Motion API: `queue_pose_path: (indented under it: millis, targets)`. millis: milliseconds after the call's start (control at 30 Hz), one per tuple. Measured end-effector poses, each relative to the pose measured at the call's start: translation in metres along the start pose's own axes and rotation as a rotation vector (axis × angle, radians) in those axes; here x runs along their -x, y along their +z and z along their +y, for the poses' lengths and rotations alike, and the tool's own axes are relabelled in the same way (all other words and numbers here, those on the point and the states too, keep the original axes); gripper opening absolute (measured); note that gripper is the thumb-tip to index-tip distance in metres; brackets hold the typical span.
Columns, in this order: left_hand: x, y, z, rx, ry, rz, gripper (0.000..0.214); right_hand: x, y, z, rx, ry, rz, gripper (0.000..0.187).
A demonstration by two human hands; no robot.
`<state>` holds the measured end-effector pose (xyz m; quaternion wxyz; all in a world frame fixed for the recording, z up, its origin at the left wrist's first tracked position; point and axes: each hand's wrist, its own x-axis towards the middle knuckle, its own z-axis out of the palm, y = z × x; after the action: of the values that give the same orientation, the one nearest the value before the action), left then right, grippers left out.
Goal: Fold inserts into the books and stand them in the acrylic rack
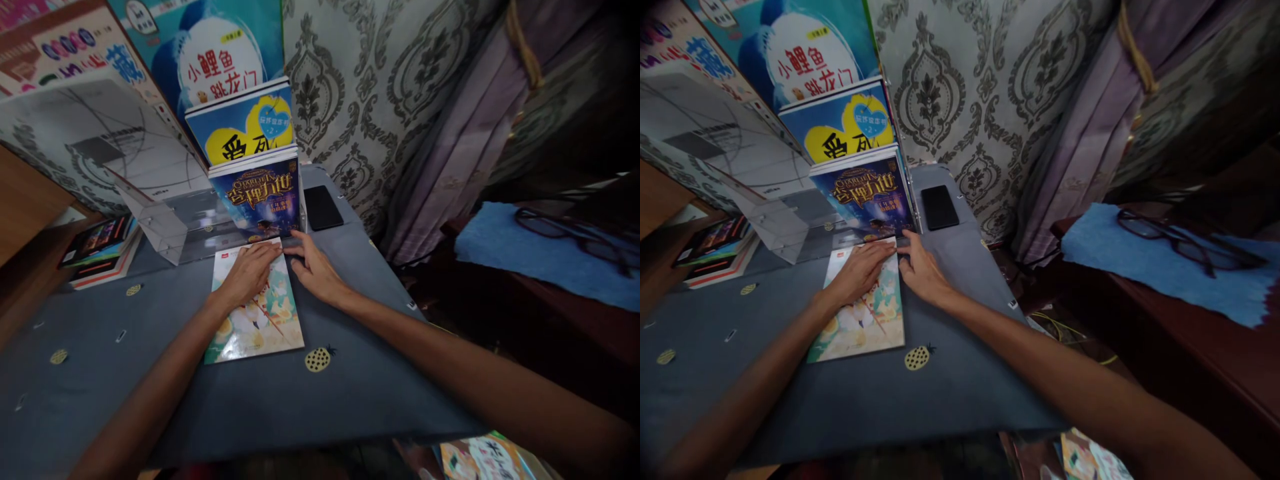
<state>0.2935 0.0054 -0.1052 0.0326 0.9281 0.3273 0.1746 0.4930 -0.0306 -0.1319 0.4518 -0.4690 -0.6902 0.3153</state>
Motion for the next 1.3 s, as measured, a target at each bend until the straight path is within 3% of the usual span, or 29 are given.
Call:
queue_pose_path:
  millis: [333,700,967,1300]
  targets:
    - [0.021,-0.006,0.020,0.059,0.043,-0.045,0.048,0.000,-0.001,-0.001,0.035,-0.002,0.001,0.061]
    - [0.060,-0.018,0.056,0.103,0.100,-0.090,0.042,0.001,-0.001,-0.007,0.080,0.006,-0.022,0.061]
    - [0.085,-0.032,0.087,0.151,0.136,-0.148,0.042,0.002,0.000,-0.005,0.118,-0.023,-0.022,0.050]
    - [0.099,-0.029,0.102,0.072,0.174,-0.124,0.054,0.003,0.001,-0.006,0.140,-0.057,-0.057,0.045]
